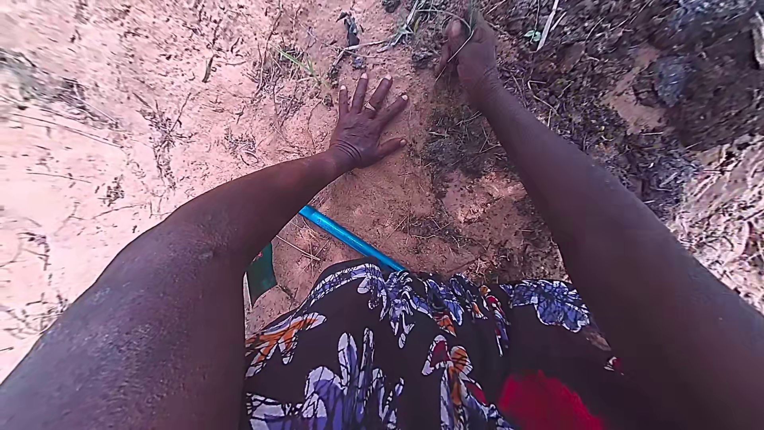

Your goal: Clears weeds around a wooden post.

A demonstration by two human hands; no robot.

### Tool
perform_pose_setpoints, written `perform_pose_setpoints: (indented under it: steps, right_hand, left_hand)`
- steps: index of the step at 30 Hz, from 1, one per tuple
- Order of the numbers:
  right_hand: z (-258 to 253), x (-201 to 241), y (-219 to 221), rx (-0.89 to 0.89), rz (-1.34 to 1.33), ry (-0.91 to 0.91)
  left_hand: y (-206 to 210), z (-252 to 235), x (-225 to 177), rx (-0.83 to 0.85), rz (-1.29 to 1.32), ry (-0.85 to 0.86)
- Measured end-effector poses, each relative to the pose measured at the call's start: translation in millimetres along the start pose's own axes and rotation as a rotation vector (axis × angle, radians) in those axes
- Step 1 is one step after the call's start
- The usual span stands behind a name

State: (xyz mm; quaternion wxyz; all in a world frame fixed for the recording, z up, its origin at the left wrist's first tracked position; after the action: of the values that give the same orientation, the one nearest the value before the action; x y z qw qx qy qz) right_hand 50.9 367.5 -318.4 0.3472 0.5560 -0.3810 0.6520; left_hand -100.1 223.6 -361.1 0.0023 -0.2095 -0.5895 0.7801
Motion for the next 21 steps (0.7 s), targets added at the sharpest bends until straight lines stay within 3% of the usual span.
perform_pose_setpoints:
  steps: [2,4,8,11,13,17,19,21]
  right_hand:
    - [4.2,-19.6,-16.8,-0.222,-0.315,0.108]
    - [17.3,-31.2,-18.8,-0.340,-0.421,0.215]
    - [38.5,-23.1,-0.1,-0.256,-0.230,0.209]
    - [45.8,-20.8,2.0,-0.227,-0.133,0.202]
    - [46.9,-23.2,-1.4,-0.250,-0.084,0.205]
    - [53.5,-21.6,4.2,-0.273,-0.027,0.234]
    - [82.7,-18.7,19.5,-0.301,-0.018,0.292]
    - [121.9,-10.2,30.0,-0.269,0.213,0.289]
  left_hand:
    - [0.4,-0.5,0.5,-0.005,-0.013,-0.001]
    - [-1.2,1.0,-1.3,-0.020,-0.010,0.003]
    - [-31.2,18.7,-26.0,0.180,0.077,-0.055]
    - [-8.0,5.5,-5.6,-0.009,-0.006,-0.009]
    - [-10.2,8.8,-9.9,0.068,0.006,0.001]
    - [0.6,5.2,0.7,-0.062,-0.019,0.034]
    - [3.5,4.5,4.4,-0.063,-0.029,0.035]
    - [6.0,2.9,3.5,-0.064,-0.023,0.036]
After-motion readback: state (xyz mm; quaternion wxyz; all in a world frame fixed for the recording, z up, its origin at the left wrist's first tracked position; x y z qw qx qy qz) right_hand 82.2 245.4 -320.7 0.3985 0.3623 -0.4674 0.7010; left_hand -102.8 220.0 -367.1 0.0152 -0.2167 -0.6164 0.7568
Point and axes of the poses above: each hand's wrist, its own z-axis away from the middle knuckle, its own y-axis out of the palm, x = y × z, the point moved 9 cm from there along -z, towards the middle knuckle, and after that the axes turned 10 degrees about x, right-handed, at the moved point
